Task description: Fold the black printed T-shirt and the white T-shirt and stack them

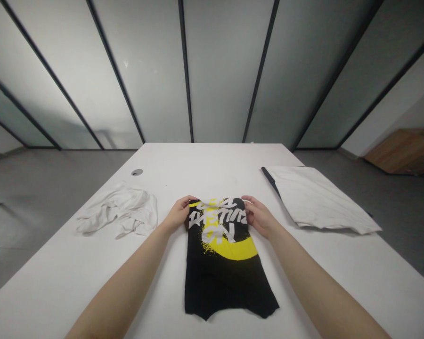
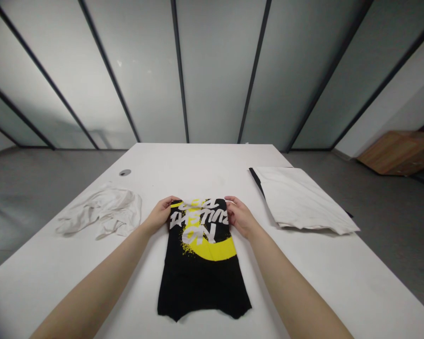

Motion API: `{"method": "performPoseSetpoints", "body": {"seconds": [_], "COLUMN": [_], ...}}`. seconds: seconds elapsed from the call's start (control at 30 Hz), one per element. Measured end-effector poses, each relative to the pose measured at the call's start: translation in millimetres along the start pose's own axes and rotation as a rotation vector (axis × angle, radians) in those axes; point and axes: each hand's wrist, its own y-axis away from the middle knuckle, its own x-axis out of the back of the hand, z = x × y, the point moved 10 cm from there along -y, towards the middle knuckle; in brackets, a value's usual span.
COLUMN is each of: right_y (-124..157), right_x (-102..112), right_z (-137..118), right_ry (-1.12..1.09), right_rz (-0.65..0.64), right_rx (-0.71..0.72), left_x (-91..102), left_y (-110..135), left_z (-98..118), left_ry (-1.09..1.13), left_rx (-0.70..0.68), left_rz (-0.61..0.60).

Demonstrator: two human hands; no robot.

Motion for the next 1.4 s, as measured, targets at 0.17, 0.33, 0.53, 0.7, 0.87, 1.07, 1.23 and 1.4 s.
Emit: {"method": "performPoseSetpoints", "body": {"seconds": [0.17,0.33,0.53,0.7,0.87,1.07,1.23,1.4], "right_y": [2.2,8.5,12.8,11.8,9.7,9.3,8.1,9.6], "right_x": [-2.0,-9.8,-5.4,-11.9,-15.2,-13.6,-10.3,-18.3], "right_z": [11.0,12.0,19.9,11.7,1.7,7.7,4.3,10.9], "right_ry": [0.077,0.162,0.218,0.275,0.261,0.438,0.369,0.402], "right_rz": [-0.021,-0.089,-0.146,-0.186,-0.110,-0.125,-0.103,-0.215], "right_rx": [-0.135,-0.226,-0.349,-0.230,-0.121,-0.148,-0.086,-0.139], "left_x": [-0.3,1.3,1.3,-1.6,-2.6,-2.3,0.1,-0.2], "left_y": [-0.4,-0.1,1.4,2.6,1.2,0.7,1.1,1.0], "left_z": [-14.0,-20.6,-20.9,-15.6,-14.3,-17.7,-21.5,-20.4], "left_ry": [0.182,0.196,0.209,0.222,0.209,0.223,0.202,0.205], "left_rx": [0.121,0.182,0.190,0.185,0.178,0.202,0.222,0.216], "left_rz": [-0.002,0.008,0.023,0.024,0.017,0.037,0.070,0.072]}}
